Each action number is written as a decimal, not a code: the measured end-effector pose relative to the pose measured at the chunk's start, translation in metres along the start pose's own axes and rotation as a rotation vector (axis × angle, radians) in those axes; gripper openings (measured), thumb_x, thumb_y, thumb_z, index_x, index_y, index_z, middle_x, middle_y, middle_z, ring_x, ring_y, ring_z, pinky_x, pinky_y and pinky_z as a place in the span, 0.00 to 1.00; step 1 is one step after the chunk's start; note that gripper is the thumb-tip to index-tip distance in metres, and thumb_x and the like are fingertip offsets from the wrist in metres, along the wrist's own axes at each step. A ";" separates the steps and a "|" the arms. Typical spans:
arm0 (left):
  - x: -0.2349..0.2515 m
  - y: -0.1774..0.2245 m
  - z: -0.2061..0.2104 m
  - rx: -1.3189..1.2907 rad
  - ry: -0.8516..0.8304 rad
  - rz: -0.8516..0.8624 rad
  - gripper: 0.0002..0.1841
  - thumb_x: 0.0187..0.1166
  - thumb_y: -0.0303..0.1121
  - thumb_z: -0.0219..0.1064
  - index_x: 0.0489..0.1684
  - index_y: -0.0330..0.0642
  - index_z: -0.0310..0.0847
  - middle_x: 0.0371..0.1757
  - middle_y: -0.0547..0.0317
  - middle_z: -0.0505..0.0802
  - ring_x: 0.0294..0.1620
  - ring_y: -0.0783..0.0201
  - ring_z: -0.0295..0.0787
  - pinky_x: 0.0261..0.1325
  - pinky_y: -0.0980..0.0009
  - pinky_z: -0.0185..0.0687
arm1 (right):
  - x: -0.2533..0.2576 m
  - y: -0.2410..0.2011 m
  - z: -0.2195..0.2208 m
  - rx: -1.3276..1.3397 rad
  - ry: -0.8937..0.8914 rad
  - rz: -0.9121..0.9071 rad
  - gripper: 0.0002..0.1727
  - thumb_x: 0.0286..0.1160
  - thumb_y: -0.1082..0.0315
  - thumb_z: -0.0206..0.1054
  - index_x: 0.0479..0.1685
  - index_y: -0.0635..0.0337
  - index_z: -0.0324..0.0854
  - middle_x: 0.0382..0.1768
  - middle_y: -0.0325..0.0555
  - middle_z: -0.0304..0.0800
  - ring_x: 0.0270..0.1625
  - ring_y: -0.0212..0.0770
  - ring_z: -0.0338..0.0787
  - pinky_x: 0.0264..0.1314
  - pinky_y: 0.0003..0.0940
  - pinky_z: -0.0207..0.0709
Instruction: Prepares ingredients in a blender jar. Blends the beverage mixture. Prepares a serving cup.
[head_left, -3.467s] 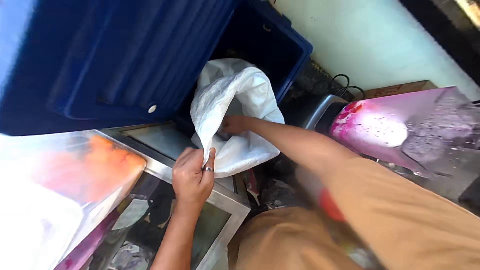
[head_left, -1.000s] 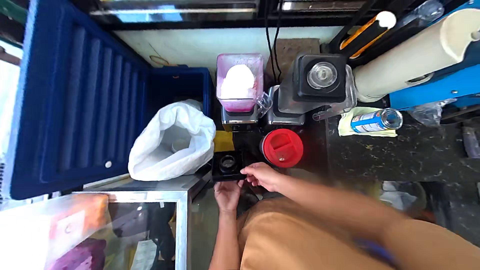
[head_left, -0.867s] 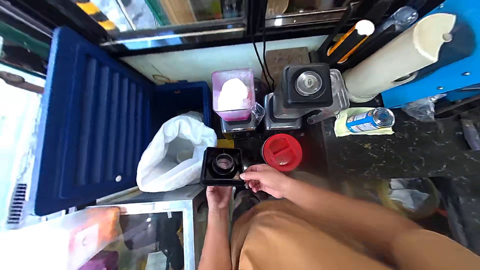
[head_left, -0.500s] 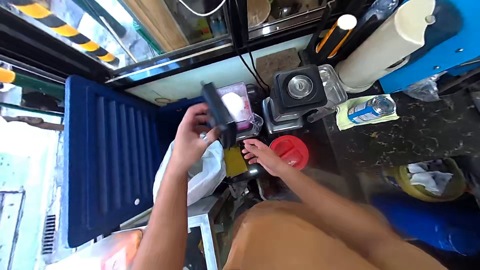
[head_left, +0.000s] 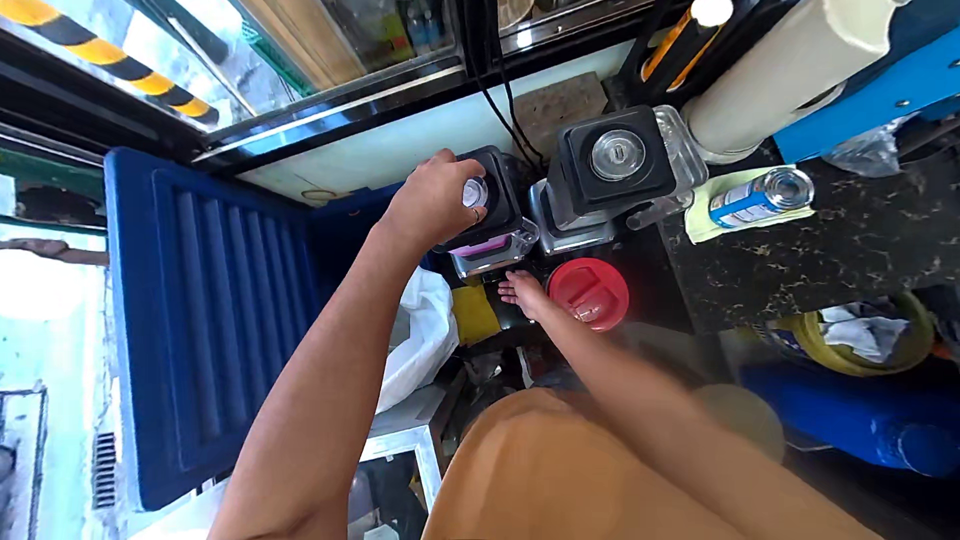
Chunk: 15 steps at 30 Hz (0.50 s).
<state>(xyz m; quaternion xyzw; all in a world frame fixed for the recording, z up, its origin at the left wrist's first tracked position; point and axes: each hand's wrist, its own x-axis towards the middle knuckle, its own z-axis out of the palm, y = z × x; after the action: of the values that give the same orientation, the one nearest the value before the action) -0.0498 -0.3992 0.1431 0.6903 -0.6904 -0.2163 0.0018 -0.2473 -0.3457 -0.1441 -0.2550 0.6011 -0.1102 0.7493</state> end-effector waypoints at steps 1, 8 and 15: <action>0.002 -0.001 0.000 -0.003 0.002 -0.003 0.28 0.68 0.46 0.79 0.71 0.55 0.83 0.64 0.42 0.85 0.65 0.43 0.84 0.65 0.41 0.81 | 0.002 0.002 0.000 0.007 0.011 -0.002 0.26 0.96 0.58 0.49 0.84 0.63 0.59 0.59 0.60 0.86 0.51 0.46 0.92 0.53 0.39 0.86; 0.001 0.017 0.001 0.136 -0.068 -0.082 0.31 0.67 0.39 0.80 0.76 0.55 0.82 0.75 0.37 0.80 0.74 0.30 0.74 0.65 0.34 0.78 | 0.005 0.006 -0.002 -0.046 0.045 -0.036 0.22 0.97 0.58 0.47 0.75 0.65 0.70 0.49 0.55 0.88 0.41 0.41 0.91 0.46 0.35 0.86; 0.016 0.034 -0.011 0.233 -0.160 -0.119 0.28 0.59 0.30 0.85 0.64 0.46 0.88 0.59 0.42 0.91 0.65 0.39 0.86 0.63 0.38 0.81 | 0.003 0.001 0.004 -0.121 0.104 -0.063 0.19 0.94 0.57 0.51 0.60 0.64 0.79 0.34 0.45 0.85 0.29 0.35 0.84 0.33 0.32 0.82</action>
<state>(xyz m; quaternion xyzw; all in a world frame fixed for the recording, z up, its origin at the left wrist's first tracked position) -0.0799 -0.4197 0.1588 0.7062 -0.6666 -0.1887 -0.1459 -0.2428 -0.3448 -0.1468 -0.3127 0.6363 -0.1102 0.6965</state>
